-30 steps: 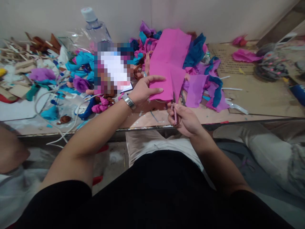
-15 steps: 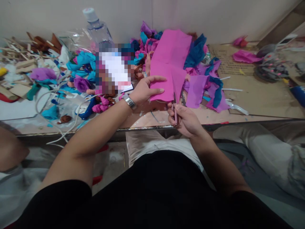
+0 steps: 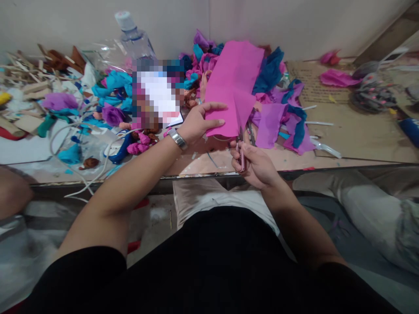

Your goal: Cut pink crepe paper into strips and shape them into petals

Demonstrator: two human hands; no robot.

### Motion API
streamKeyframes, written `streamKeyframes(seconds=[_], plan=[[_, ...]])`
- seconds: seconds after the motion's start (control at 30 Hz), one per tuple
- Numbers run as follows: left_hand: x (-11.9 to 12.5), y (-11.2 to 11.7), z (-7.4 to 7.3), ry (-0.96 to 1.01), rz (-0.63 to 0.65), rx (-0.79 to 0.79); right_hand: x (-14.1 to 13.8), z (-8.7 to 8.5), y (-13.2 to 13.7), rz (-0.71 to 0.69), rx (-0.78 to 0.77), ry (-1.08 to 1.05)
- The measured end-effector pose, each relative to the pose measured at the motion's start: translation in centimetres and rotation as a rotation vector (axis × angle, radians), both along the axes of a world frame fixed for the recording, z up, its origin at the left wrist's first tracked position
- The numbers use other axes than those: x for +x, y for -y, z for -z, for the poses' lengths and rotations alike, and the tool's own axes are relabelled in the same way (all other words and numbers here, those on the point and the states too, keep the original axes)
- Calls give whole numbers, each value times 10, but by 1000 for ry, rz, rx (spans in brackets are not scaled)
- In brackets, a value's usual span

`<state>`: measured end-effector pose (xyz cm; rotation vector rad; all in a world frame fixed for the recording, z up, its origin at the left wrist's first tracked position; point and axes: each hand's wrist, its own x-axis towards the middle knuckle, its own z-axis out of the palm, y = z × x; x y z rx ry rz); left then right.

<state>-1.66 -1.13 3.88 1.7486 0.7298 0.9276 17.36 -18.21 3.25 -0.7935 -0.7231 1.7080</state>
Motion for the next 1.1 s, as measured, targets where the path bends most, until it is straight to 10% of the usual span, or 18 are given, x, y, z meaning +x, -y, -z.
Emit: streamKeyframes(seconds=[1.1], plan=[[-1,-5,5,-5,23,91,-2,1,-5,51,0,-2]])
